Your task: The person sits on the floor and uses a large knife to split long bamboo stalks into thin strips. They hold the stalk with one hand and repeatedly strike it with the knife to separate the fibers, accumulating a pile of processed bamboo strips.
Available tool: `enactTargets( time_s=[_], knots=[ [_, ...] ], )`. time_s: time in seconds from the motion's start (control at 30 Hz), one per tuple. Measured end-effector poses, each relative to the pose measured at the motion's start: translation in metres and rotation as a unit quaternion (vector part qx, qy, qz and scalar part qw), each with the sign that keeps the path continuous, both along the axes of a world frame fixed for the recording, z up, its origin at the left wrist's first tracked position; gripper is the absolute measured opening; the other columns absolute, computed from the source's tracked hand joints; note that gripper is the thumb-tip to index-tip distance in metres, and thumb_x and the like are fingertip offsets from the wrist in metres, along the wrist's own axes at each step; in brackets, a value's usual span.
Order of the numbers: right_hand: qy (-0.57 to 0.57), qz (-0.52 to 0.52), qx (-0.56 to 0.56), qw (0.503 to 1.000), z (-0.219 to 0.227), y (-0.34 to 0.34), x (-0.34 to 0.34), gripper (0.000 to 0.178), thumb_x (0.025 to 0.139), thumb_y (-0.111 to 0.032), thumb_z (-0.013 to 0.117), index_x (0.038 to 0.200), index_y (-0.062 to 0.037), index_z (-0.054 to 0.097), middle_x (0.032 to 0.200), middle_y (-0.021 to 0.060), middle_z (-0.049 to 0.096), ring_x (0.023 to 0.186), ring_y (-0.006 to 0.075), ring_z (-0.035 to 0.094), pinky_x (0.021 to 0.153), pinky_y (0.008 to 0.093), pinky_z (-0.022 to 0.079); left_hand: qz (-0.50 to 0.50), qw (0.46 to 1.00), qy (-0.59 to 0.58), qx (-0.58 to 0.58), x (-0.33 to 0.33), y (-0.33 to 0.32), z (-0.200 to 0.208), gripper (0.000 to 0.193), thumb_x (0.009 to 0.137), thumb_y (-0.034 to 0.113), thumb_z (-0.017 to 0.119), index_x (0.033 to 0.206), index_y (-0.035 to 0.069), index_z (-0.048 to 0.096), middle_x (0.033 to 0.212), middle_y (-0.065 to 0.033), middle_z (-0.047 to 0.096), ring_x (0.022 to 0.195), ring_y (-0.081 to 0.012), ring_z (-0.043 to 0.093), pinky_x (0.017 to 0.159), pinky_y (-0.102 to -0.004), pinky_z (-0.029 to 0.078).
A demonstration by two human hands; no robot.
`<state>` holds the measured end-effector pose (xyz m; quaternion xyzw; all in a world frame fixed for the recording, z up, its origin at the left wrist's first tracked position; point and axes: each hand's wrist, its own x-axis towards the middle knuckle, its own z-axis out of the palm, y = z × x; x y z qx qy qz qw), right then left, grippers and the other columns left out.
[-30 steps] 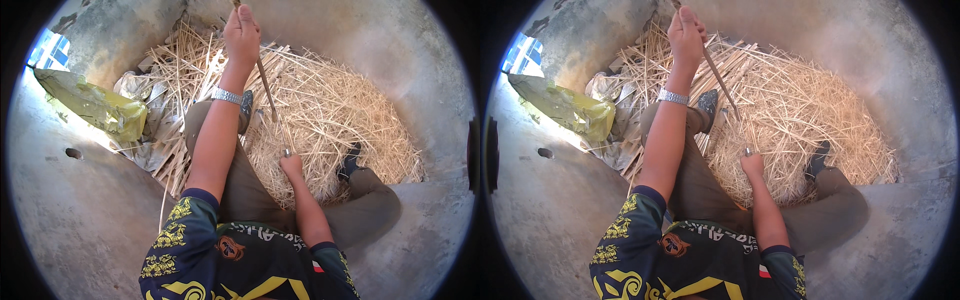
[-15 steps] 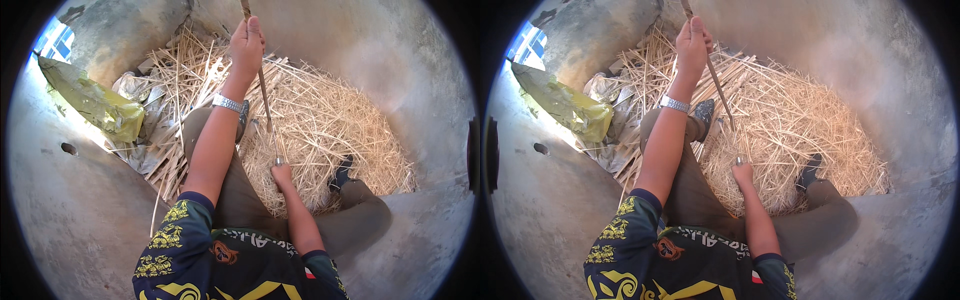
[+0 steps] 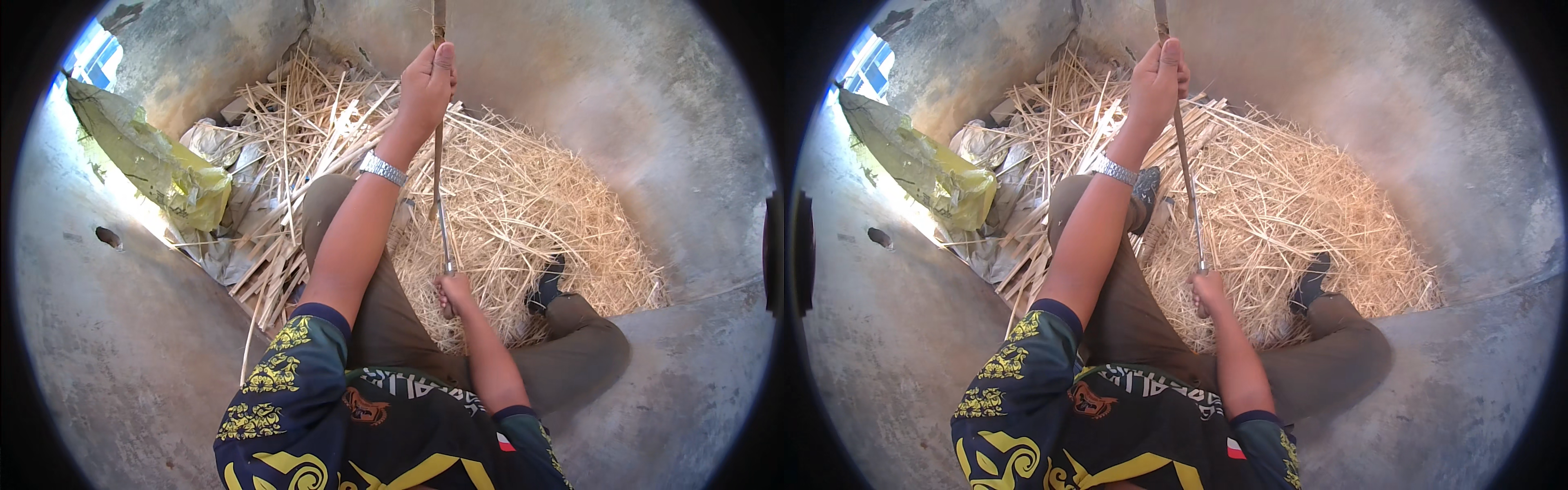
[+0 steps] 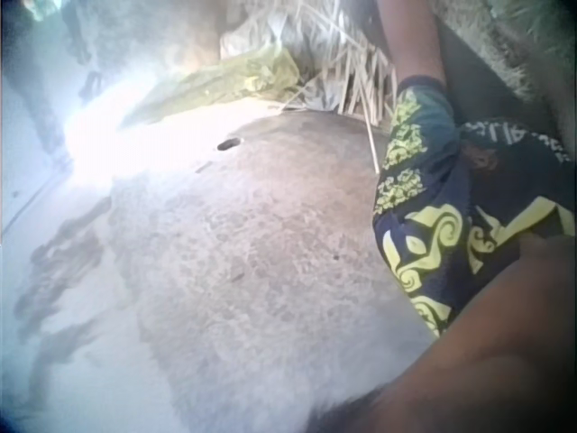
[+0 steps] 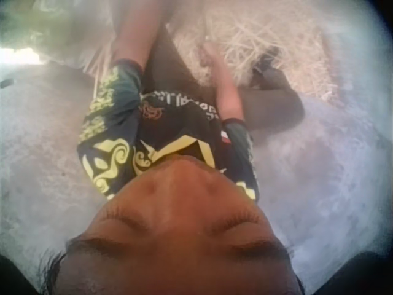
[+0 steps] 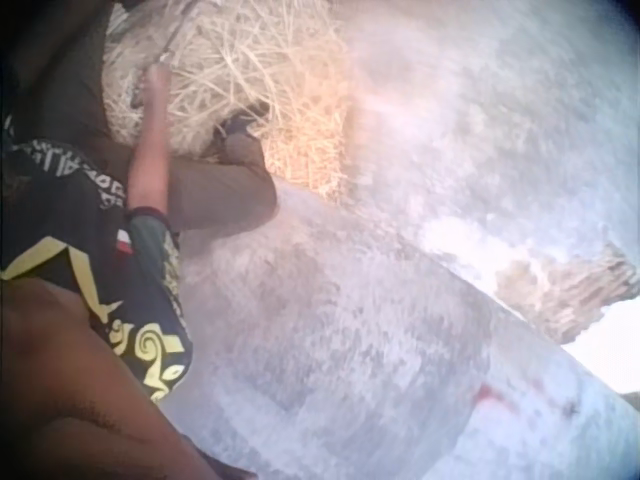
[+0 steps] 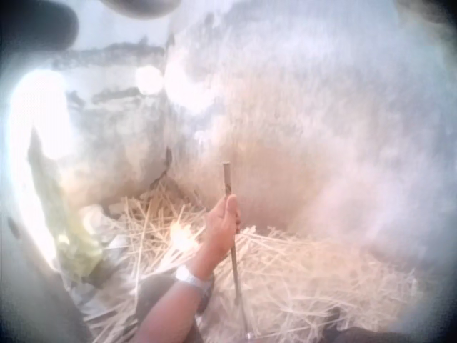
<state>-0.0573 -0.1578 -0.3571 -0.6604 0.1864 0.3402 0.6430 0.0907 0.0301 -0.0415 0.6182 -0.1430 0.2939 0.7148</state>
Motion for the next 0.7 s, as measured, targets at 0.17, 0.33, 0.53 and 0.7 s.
enactTargets(
  time_s=[0.17, 0.33, 0.53, 0.7],
  knots=[
    [-0.204, -0.018, -0.288, 0.935, -0.029, 0.009, 0.007, 0.022, 0.074, -0.020, 0.073, 0.077, 0.0014, 0.069, 0.066, 0.0170, 0.066, 0.065, 0.0305, 0.065, 0.067, 0.0436, 0.049, 0.005, 0.999, -0.035, -0.029, 0.010, 0.011, -0.001, 0.043, 0.106, 0.048, 0.046, 0.086, 0.010, 0.047, 0.064, 0.0055, 0.038, 0.053, -0.0040, 0.035, 0.047, -0.0209, 0.031],
    [-0.249, 0.005, -0.307, 0.919, -0.005, 0.009, 0.010, 0.027, 0.072, -0.021, 0.075, 0.078, 0.0035, 0.067, 0.066, 0.0185, 0.066, 0.062, 0.0301, 0.063, 0.065, 0.0441, 0.048, 0.040, 0.993, -0.096, -0.054, -0.004, 0.034, 0.006, 0.043, 0.107, 0.044, 0.045, 0.082, 0.010, 0.043, 0.063, 0.0050, 0.035, 0.050, -0.0040, 0.034, 0.044, -0.0215, 0.028],
    [-0.110, -0.066, -0.051, 0.990, 0.017, 0.011, 0.016, 0.018, 0.078, -0.006, 0.070, 0.069, -0.0048, 0.054, 0.055, 0.0053, 0.052, 0.041, 0.0159, 0.048, 0.040, 0.0338, 0.038, -0.021, 0.981, -0.149, -0.122, -0.027, 0.036, 0.023, 0.038, 0.110, 0.039, 0.040, 0.082, 0.014, 0.040, 0.062, 0.0044, 0.035, 0.048, -0.0048, 0.032, 0.040, -0.0209, 0.026],
    [0.056, -0.040, 0.092, 0.993, 0.025, 0.026, -0.002, 0.021, 0.078, 0.002, 0.066, 0.075, -0.0079, 0.047, 0.055, 0.0004, 0.045, 0.039, 0.0109, 0.041, 0.038, 0.0293, 0.034, -0.021, 0.988, -0.118, -0.093, -0.018, 0.033, 0.014, 0.038, 0.110, 0.038, 0.041, 0.081, 0.013, 0.042, 0.062, 0.0050, 0.035, 0.048, -0.0039, 0.032, 0.039, -0.0208, 0.025]
  ],
)
